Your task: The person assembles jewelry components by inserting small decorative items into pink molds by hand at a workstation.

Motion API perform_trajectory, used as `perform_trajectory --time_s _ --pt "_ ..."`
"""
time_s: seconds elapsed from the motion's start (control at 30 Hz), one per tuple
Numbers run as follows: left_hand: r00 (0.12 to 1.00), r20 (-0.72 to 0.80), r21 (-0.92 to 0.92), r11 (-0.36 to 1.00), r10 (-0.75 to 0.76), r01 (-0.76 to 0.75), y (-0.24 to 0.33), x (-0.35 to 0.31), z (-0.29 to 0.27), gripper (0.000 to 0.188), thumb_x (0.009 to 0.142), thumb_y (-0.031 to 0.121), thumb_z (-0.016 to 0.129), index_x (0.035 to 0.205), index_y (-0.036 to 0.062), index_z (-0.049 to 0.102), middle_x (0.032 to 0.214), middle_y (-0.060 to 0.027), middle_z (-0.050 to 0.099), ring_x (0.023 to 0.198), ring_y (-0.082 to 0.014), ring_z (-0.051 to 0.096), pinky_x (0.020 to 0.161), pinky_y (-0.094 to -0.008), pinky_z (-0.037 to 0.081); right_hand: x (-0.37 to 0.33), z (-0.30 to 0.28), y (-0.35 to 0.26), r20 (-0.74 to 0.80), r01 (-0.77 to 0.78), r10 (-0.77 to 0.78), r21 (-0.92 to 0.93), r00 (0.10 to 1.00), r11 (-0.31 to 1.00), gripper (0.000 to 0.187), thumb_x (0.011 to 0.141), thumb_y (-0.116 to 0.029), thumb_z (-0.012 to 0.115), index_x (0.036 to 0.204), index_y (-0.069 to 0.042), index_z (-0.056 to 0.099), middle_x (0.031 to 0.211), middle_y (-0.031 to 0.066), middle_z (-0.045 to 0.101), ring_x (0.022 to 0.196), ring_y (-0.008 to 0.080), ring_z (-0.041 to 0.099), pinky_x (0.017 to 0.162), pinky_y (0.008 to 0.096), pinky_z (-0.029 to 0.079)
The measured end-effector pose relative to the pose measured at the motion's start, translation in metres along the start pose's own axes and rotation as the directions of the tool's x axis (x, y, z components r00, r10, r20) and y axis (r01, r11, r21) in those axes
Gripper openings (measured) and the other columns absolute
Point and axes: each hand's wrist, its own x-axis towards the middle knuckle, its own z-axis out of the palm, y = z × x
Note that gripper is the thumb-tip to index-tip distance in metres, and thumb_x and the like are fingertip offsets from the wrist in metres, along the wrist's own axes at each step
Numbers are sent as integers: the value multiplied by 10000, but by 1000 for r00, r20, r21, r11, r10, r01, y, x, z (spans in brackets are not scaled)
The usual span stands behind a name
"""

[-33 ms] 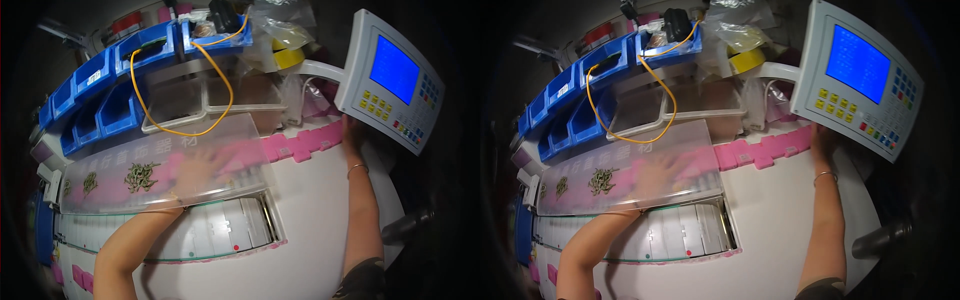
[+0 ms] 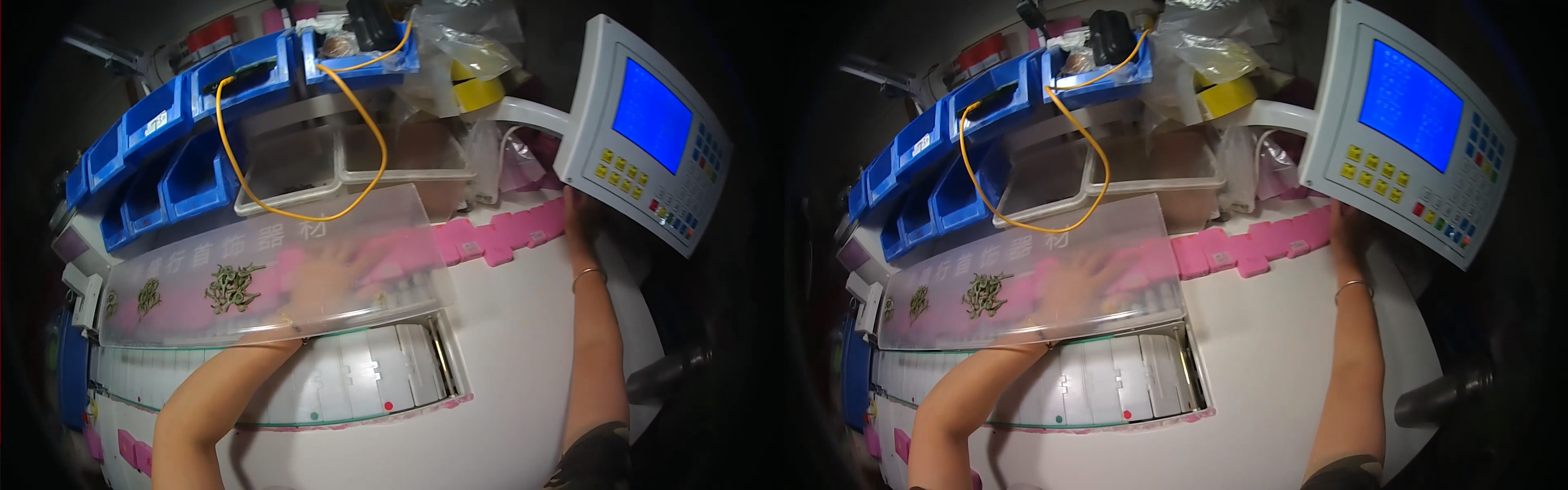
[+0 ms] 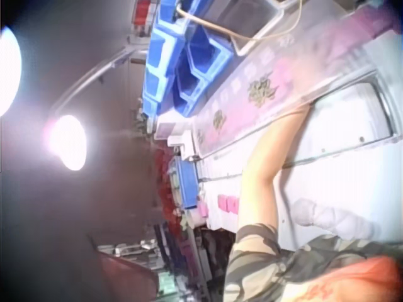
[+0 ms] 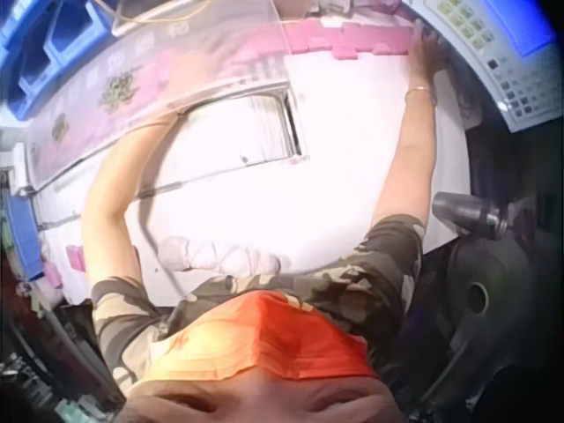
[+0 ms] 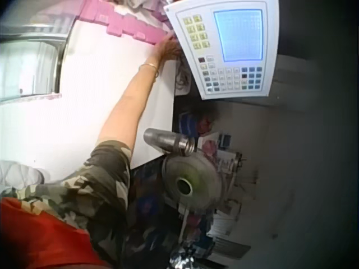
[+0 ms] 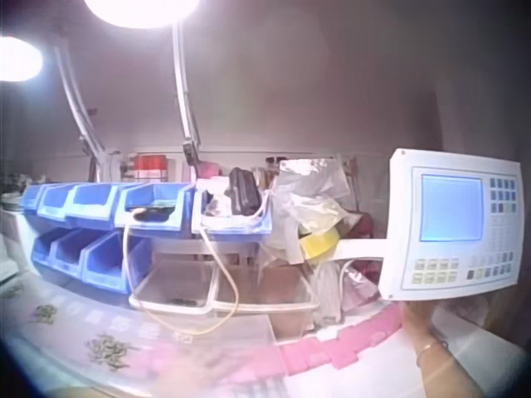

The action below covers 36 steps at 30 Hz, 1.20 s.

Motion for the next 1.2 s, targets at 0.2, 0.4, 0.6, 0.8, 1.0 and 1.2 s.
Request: perform_trajectory --time_s 0.2,0.4,0.6,0.8,1.0,1.2 --pt "1000 -9 -42 999 20 -20 -4 0 1 648 911 483 547 1489 235 391 1413 -129 477 1228 -384 491 1022 -507 412 3 51 53 118 583 -589 -392 799 712 306 893 -378 656 1133 -193 699 1202 76 643 1071 392 593 906 512 491" --pt "999 16 -58 998 38 -37 -3 7 3 655 907 498 556 1485 230 402 1413 -136 478 1178 -387 513 1002 -507 425 16 51 66 470 496 -375 -164 799 853 318 957 -374 535 1211 -221 649 1284 74 614 1165 387 565 1018 509 434" --pt "995 -48 -88 992 90 -94 -9 4 10 659 908 505 557 1481 212 414 1359 -174 525 1169 -398 527 971 -520 445 18 19 45 645 346 -111 -250 756 904 328 977 -325 473 1212 -146 616 1210 161 631 1135 354 591 985 467 458" --pt "990 -27 -209 968 138 -140 26 -3 -4 598 893 478 599 1388 154 511 1306 -198 556 1153 -388 544 953 -500 453 -8 -40 93 461 623 -486 -208 743 754 162 943 -145 489 1014 -96 625 1071 136 648 1007 342 620 875 474 491" --pt "994 19 -373 923 107 -92 63 -58 -17 567 892 484 613 1336 139 541 1249 -235 562 1086 -380 585 893 -454 490 -42 -99 54 567 223 14 -347 824 911 421 997 -364 427 1215 -55 611 1311 208 542 1225 368 500 1053 462 379" --pt "972 -62 -185 955 225 -233 77 -115 -39 573 910 483 595 1376 164 494 1214 -195 550 1040 -341 558 792 -460 478 -82 -151 56 693 86 80 -201 717 976 497 982 -436 442 1225 -33 599 1318 237 537 1231 410 477 1084 450 342"
